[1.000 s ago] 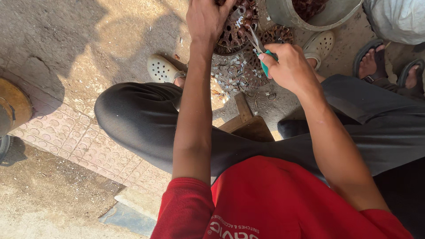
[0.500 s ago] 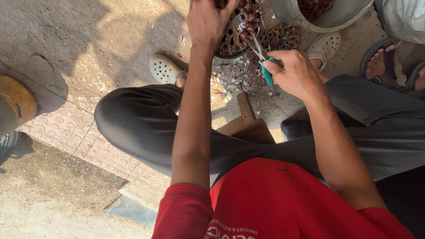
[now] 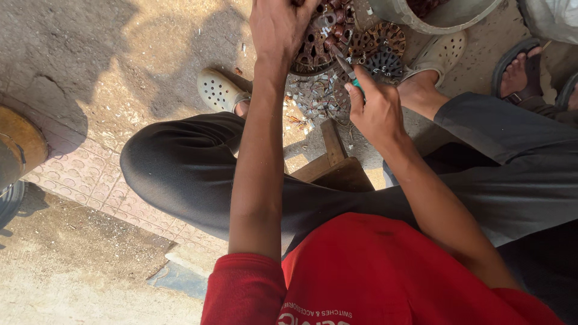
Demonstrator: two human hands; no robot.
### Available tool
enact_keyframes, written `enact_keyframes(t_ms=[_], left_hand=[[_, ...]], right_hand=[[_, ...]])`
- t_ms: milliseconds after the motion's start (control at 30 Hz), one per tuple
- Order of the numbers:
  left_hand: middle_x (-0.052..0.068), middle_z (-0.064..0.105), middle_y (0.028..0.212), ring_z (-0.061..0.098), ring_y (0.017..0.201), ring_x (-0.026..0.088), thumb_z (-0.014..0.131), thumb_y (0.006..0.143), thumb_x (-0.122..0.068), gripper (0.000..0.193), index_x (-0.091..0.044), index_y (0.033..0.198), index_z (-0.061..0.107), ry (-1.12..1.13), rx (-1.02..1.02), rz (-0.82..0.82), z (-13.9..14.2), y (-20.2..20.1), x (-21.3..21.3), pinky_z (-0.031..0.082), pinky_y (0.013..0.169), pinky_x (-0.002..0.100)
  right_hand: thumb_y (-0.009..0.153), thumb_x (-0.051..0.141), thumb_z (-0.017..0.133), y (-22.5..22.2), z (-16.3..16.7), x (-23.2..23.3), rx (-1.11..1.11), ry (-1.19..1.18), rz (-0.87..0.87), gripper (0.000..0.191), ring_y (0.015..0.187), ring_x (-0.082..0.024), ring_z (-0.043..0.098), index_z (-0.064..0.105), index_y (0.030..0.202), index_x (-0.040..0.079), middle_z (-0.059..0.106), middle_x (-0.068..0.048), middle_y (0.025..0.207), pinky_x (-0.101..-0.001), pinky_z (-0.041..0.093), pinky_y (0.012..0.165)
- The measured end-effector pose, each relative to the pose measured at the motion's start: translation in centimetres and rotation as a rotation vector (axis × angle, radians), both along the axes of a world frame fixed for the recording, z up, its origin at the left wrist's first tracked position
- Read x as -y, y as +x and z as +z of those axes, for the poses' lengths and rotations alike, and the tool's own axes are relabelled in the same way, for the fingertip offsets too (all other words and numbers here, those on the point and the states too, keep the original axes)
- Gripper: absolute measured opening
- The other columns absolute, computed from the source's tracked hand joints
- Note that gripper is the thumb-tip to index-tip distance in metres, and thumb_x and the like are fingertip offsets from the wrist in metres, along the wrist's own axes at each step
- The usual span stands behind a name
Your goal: The person sits on the ground and uses pliers to pull small metal pieces from a circular metal object. The removed pieces fall onto the ground. The person continues this process for the duration of the clip.
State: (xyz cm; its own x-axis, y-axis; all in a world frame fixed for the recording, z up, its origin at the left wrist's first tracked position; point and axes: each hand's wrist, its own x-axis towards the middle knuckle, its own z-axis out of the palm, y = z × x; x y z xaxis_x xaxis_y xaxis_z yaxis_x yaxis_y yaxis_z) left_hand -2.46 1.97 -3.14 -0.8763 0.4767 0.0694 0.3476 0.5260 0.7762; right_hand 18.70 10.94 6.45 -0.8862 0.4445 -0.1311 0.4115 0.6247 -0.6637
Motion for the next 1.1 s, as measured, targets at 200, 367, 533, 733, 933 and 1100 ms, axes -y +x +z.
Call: enact_keyframes(t_ms=[200, 367, 533, 733, 933, 1100], left_hand=[[0.016, 0.072, 0.087, 0.068, 0.083, 0.040, 0.078, 0.088, -0.049, 0.045, -0.005, 0.093, 0.072, 0.114, -0.055, 0.019, 1.5, -0.3, 0.6, 0.054, 0.070, 0.049], [0.015, 0.072, 0.087, 0.068, 0.087, 0.040, 0.078, 0.089, -0.052, 0.047, -0.006, 0.094, 0.071, 0.016, 0.037, -0.017, 1.7, -0.1, 0.7, 0.054, 0.076, 0.050], [0.015, 0.073, 0.088, 0.069, 0.087, 0.039, 0.077, 0.088, -0.052, 0.046, -0.006, 0.095, 0.071, 0.068, 0.022, -0.002, 1.3, -0.3, 0.6, 0.055, 0.077, 0.050], [0.017, 0.074, 0.094, 0.070, 0.090, 0.041, 0.078, 0.086, -0.056, 0.051, -0.008, 0.104, 0.073, -0.008, 0.052, 0.017, 1.3, -0.4, 0.4, 0.055, 0.079, 0.051], [0.020, 0.073, 0.106, 0.069, 0.096, 0.043, 0.075, 0.085, -0.064, 0.059, -0.011, 0.111, 0.076, -0.071, -0.018, 0.032, 1.4, -0.6, -0.1, 0.056, 0.081, 0.052], [0.021, 0.071, 0.114, 0.068, 0.104, 0.043, 0.069, 0.082, -0.073, 0.071, -0.013, 0.119, 0.074, -0.126, -0.008, 0.042, 1.1, -0.8, -0.2, 0.056, 0.083, 0.051]], right_hand=[[0.101, 0.010, 0.073, -0.2, -0.3, 0.2, 0.038, 0.022, 0.003, 0.030, 0.072, -0.038, 0.073, 0.070, 0.125, -0.008, 0.072, -0.027, 0.086, -0.0444, 0.056, 0.065], [0.100, 0.015, 0.073, -1.1, 0.2, 0.0, 0.178, -0.039, -0.068, 0.034, 0.070, -0.036, 0.072, 0.069, 0.128, -0.004, 0.071, -0.027, 0.082, -0.0463, 0.055, 0.066], [0.091, 0.019, 0.080, -1.0, -1.6, -1.6, 0.215, -0.070, 0.010, 0.057, 0.107, -0.031, 0.066, 0.056, 0.137, -0.005, 0.065, -0.026, 0.119, -0.0443, 0.057, 0.081], [0.081, 0.004, 0.073, -0.2, -4.7, -5.2, 0.324, -0.783, 0.167, 0.061, 0.119, -0.023, 0.057, 0.056, 0.139, 0.003, 0.060, -0.012, 0.129, -0.0359, 0.044, 0.093], [0.088, 0.013, 0.076, 0.3, -5.0, -6.5, 0.397, -1.852, -0.137, 0.033, 0.070, -0.017, 0.057, 0.060, 0.114, 0.000, 0.059, -0.008, 0.088, -0.0320, 0.046, 0.058], [0.083, 0.011, 0.077, 0.2, -4.9, -3.5, 0.371, -1.094, -0.073, 0.028, 0.059, -0.015, 0.050, 0.063, 0.106, 0.005, 0.056, -0.008, 0.082, -0.0347, 0.038, 0.049]])
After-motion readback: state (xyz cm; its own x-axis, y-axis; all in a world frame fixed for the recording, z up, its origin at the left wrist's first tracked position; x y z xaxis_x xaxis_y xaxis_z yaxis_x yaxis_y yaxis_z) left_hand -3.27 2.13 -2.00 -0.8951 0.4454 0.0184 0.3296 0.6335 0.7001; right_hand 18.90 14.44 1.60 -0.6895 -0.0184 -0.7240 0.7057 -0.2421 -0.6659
